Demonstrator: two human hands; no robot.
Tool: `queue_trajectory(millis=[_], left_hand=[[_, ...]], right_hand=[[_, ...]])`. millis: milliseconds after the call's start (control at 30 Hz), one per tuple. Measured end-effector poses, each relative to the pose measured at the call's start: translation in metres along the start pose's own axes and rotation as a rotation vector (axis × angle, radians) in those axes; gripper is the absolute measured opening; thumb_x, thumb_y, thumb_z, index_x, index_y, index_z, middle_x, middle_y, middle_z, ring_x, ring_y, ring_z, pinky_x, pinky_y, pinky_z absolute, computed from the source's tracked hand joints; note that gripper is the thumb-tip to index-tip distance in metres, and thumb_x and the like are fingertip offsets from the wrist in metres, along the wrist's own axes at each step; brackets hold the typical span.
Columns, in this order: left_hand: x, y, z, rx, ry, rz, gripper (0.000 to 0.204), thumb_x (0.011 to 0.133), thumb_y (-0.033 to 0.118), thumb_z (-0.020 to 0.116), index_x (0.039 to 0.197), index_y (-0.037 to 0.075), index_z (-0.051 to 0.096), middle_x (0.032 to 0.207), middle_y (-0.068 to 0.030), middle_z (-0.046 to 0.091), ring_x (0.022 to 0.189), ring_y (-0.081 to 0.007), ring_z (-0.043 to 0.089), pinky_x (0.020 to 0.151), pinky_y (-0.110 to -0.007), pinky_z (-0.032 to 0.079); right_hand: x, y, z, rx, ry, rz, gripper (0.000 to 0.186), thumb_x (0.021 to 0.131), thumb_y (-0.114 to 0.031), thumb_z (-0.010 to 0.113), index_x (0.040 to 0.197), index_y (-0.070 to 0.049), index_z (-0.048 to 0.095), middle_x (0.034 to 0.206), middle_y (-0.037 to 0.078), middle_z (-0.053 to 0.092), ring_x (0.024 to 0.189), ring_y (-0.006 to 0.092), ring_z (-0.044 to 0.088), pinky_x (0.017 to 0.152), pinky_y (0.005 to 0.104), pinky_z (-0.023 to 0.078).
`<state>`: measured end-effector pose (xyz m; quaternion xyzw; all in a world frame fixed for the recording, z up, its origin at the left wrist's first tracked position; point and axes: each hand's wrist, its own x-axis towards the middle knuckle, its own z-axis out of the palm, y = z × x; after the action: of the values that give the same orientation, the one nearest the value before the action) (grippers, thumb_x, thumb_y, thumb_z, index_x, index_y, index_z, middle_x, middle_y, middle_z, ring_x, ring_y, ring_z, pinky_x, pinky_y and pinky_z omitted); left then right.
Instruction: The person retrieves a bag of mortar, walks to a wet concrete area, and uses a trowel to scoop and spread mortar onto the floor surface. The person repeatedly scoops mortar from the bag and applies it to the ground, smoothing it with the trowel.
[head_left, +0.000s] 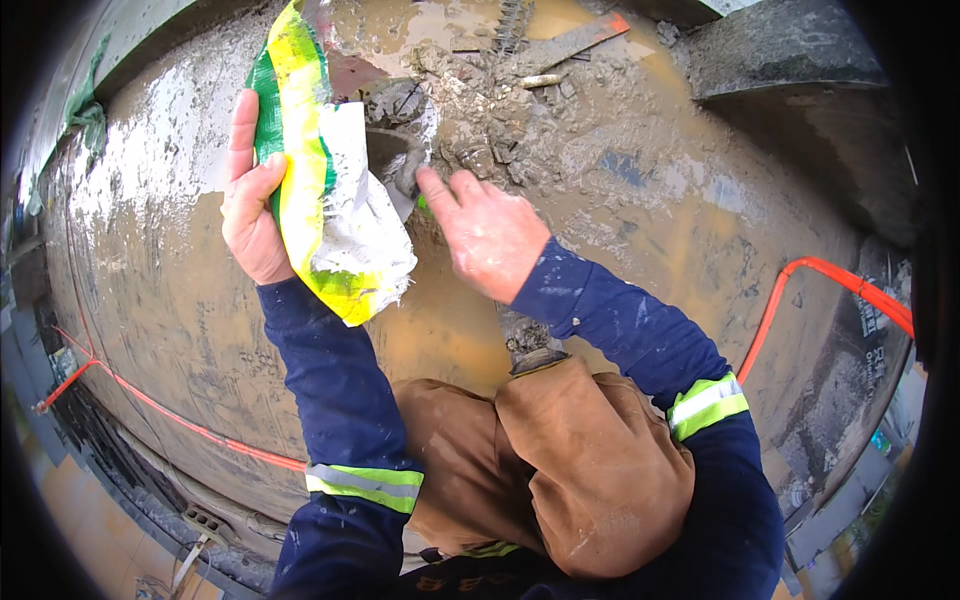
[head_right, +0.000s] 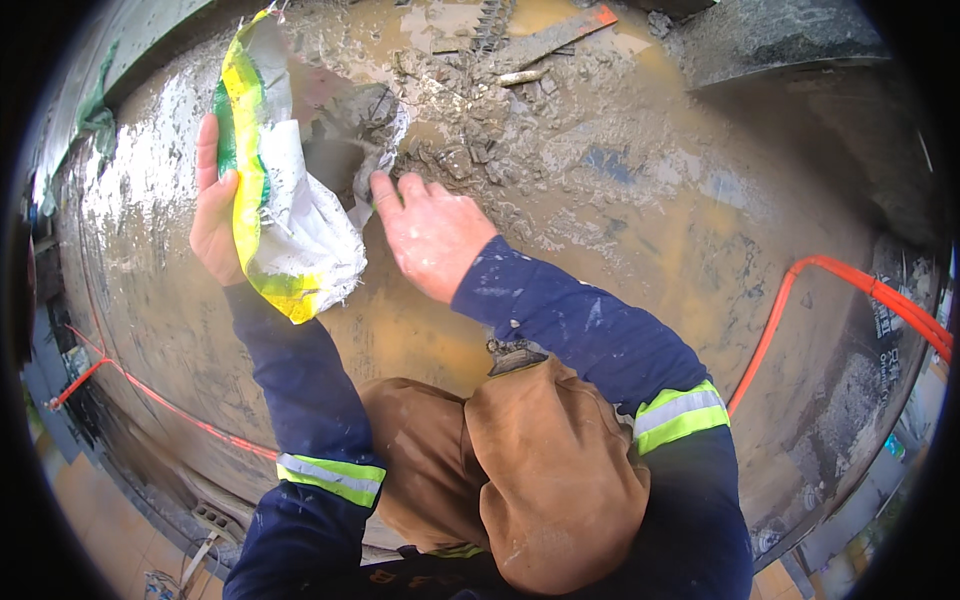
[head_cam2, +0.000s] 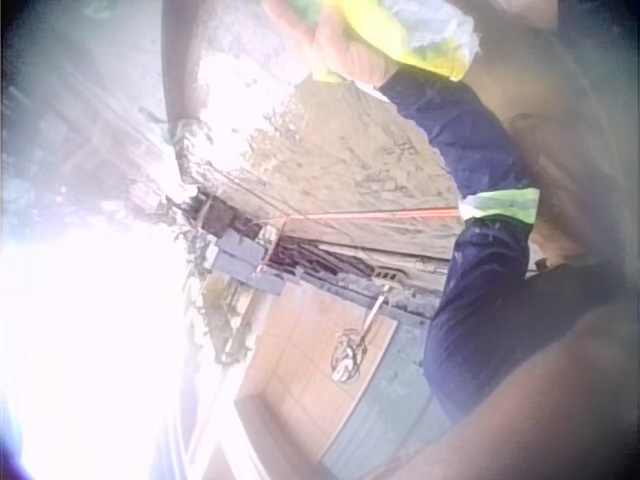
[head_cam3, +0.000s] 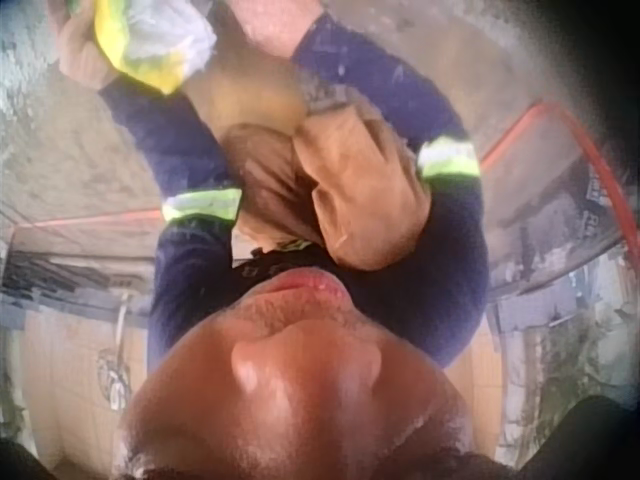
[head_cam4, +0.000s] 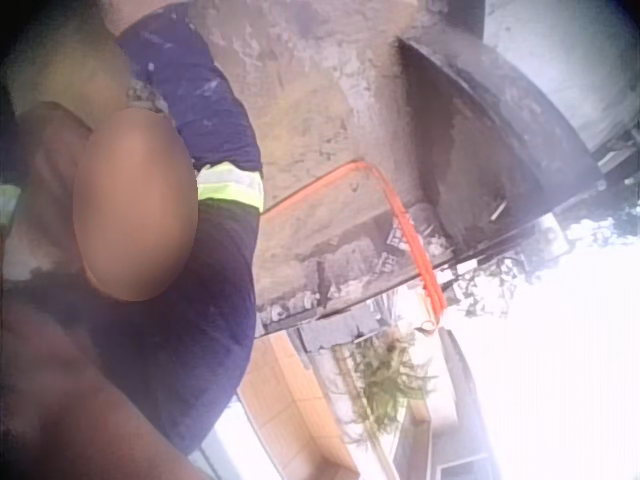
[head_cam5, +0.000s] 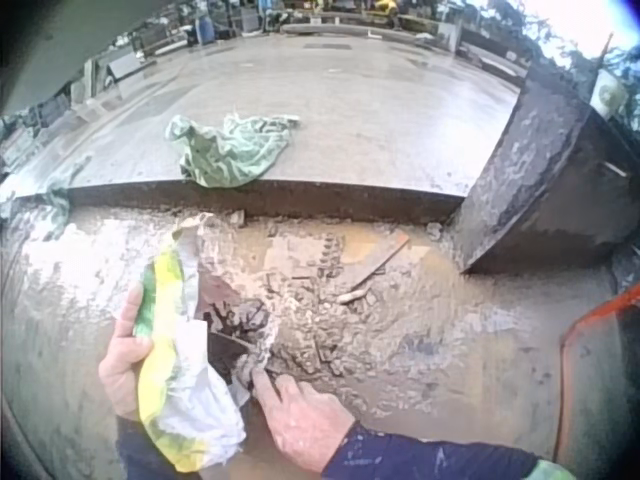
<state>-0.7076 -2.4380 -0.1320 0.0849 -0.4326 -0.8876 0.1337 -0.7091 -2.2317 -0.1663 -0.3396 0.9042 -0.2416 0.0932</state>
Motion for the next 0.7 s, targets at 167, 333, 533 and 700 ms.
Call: queue_trajectory(millis=[167,333,533,700], left_hand=[[-0.007,0.008,-0.009,-0.07,0.015,0.035,0.059,0.085,0.001,0.041,0.142,0.002,0.027,0.132,-0.0272,0.045,0.112,-0.0392,0.055,0.094,-0.047,0.049],[-0.004,0.003,-0.002,-0.107,0.023,0.011,0.06,0.08,-0.003,0.04,0.14,0.0,0.036,0.133,-0.0235,0.047,0.116,-0.0325,0.054,0.1,-0.041,0.044],[-0.003,0.0,-0.007,-0.105,0.044,0.019,0.06,0.08,-0.003,0.041,0.139,-0.002,0.035,0.132,-0.0239,0.048,0.115,-0.0317,0.055,0.099,-0.04,0.045],[0.005,0.001,-0.008,-0.142,-0.012,0.014,0.06,0.08,-0.003,0.041,0.14,-0.002,0.035,0.132,-0.0244,0.048,0.113,-0.0317,0.056,0.099,-0.04,0.045]], right_hand=[[-0.009,0.078,-0.021,-0.067,0.254,0.074,0.067,0.067,0.003,0.066,0.129,-0.012,0.046,0.095,0.013,0.056,0.079,0.0322,0.061,0.065,0.0379,0.054],[0.063,0.218,-0.031,-0.541,0.202,0.316,0.047,0.081,-0.008,0.055,0.126,-0.018,0.047,0.104,0.011,0.056,0.086,0.0338,0.062,0.07,0.044,0.051],[0.101,0.247,-0.022,-0.918,0.051,0.047,0.022,0.087,-0.014,0.05,0.107,-0.006,0.052,0.096,0.009,0.059,0.084,0.0262,0.064,0.068,0.0374,0.053],[0.038,0.223,-0.059,-0.823,-0.206,0.022,0.033,0.084,-0.008,0.052,0.115,-0.002,0.048,0.097,0.011,0.056,0.081,0.0281,0.064,0.069,0.0375,0.052]])
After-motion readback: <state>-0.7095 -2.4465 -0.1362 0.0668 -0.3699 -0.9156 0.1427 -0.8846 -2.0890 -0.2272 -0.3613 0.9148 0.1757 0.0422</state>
